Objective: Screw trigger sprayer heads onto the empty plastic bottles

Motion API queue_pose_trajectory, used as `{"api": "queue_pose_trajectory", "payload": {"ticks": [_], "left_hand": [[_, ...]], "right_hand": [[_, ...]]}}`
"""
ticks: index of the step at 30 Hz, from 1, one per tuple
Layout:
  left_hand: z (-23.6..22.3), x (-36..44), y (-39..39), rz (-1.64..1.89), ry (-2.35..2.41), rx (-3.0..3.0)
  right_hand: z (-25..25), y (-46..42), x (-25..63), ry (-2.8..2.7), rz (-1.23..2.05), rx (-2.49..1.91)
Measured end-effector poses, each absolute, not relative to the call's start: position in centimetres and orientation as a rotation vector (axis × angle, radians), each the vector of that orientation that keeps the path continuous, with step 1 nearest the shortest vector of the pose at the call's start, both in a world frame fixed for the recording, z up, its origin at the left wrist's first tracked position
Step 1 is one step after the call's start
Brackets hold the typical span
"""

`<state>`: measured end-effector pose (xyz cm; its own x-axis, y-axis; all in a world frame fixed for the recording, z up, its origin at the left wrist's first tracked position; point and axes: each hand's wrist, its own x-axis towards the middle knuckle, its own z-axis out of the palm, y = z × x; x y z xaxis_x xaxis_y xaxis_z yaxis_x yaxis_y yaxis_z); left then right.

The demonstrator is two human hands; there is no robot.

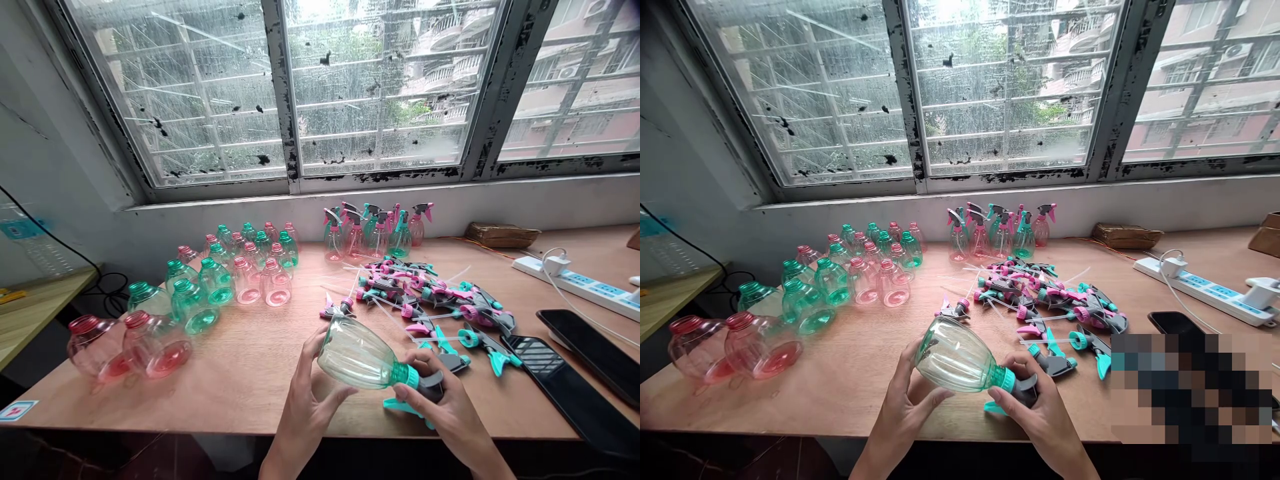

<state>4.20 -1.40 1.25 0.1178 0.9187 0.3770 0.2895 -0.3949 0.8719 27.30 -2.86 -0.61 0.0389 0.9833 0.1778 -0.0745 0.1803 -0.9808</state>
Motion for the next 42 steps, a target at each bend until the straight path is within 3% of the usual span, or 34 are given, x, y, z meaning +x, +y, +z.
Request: {"api": "queue_pose_trajectory", "payload": {"ticks": [42], "left_hand": [[1.64,4.33,-1.67,1.244,1.189,1.668]], "right_hand": [[-0.77,-2.71,27.14,-1.239,1.022,-1.036]]}}
